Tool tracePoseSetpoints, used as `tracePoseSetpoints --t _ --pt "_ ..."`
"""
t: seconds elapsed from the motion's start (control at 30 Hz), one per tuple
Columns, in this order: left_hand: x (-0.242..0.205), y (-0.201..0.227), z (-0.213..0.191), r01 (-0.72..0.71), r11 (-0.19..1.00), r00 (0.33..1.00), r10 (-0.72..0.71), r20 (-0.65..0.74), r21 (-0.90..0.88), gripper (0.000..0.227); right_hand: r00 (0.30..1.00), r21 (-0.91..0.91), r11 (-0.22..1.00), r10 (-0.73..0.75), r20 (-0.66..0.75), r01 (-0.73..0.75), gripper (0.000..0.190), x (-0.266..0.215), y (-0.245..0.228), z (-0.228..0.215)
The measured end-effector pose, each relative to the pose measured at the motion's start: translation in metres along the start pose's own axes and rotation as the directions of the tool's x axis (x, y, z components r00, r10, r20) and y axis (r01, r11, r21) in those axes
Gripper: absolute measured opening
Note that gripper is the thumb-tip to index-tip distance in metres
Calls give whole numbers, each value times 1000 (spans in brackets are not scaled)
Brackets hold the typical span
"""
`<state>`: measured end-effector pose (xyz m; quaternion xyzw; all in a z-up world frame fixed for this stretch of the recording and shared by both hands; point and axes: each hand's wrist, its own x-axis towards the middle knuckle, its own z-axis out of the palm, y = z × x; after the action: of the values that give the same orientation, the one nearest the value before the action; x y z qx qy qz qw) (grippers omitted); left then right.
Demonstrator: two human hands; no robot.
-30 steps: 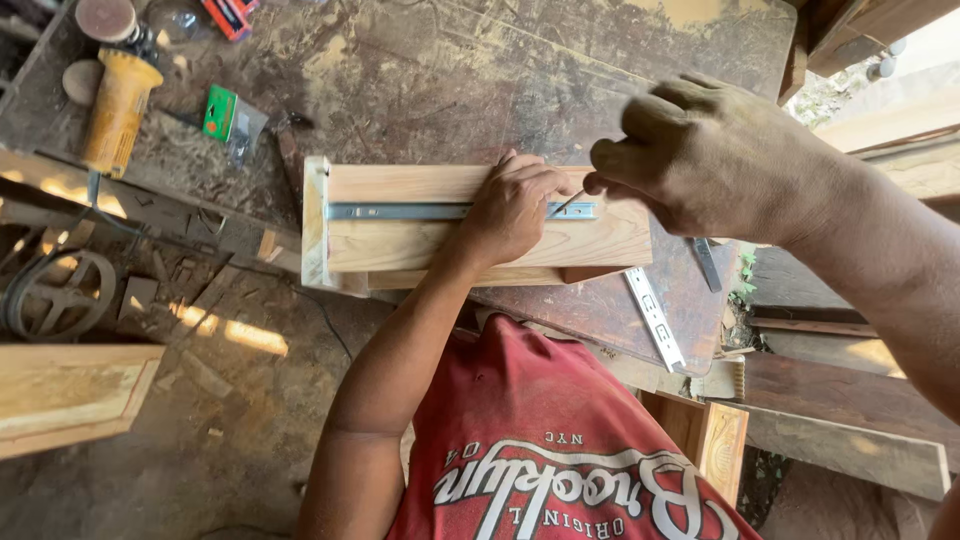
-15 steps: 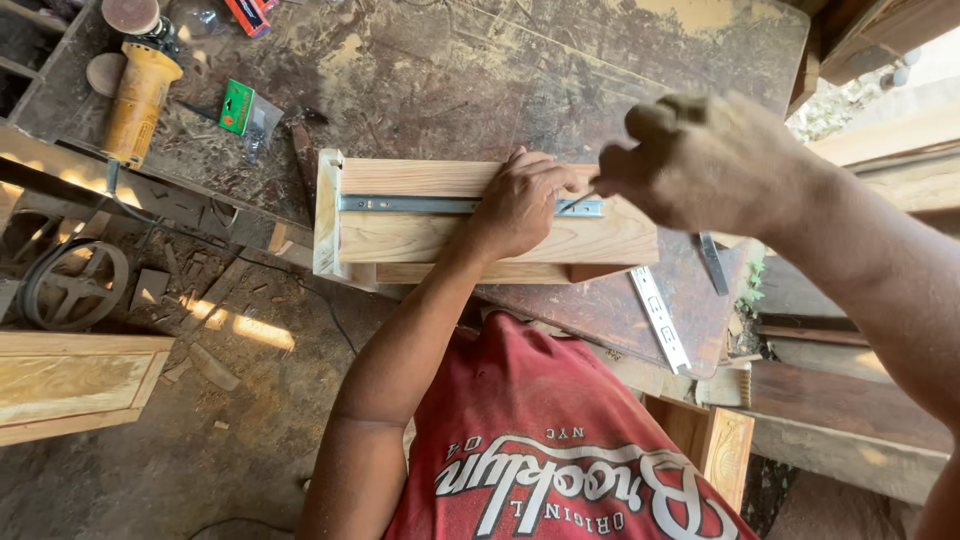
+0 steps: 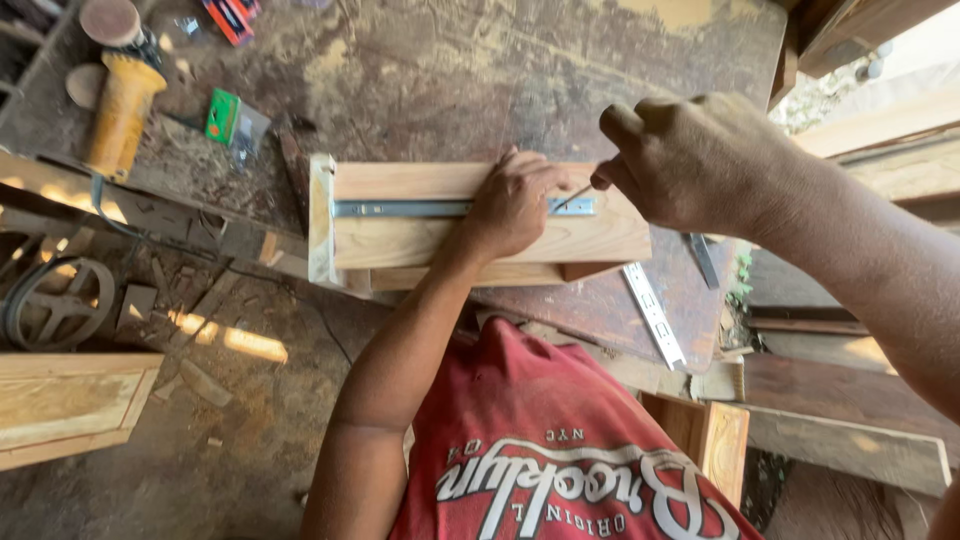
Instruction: The person installs metal drawer slides onto a wooden drawer box using a screwdriver. They position the slides, drive screws into the wood, and test the sliding mechanism by extending and retracting the drawer.
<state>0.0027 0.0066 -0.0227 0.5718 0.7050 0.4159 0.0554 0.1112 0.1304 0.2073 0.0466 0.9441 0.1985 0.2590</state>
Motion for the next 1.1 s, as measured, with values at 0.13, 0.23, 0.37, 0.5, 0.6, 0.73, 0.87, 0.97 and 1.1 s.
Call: tracePoseSetpoints --t 0.13,0.23,0.37,0.5,0.6,0.73,0.87,0.97,1.1 --pt "-5 0 1 10 1000 1000 -10 14 2 32 591 -205 901 -409 -695 383 21 -2 -1 4" --pt "-1 -2 2 -7 1000 1000 7 1 14 31 737 -242 904 -428 -524 353 27 -1 5 3" --pt "-4 5 -1 68 997 996 -65 58 -47 30 977 3 985 -172 -125 174 44 4 -3 -2" --pt "-14 21 -14 3 974 998 13 -66 228 15 857 119 919 -295 -422 375 26 3 -5 -13" --pt "-40 24 -27 58 960 998 -66 19 275 56 740 -223 913 -407 -535 341 15 -4 -4 -3" --pt "-53 35 -34 125 946 986 -153 73 300 90 731 -389 847 -517 -446 361 16 -12 3 9" --pt "-42 41 -46 174 926 961 -234 149 335 92 844 -296 874 -464 -268 387 21 3 5 -10" --pt "-51 48 -44 169 932 963 -225 150 320 95 992 -32 991 -130 6 130 33 4 -1 -8" --pt "-47 47 -48 195 925 946 -265 187 325 96 887 108 934 -280 -367 340 35 7 4 -1"
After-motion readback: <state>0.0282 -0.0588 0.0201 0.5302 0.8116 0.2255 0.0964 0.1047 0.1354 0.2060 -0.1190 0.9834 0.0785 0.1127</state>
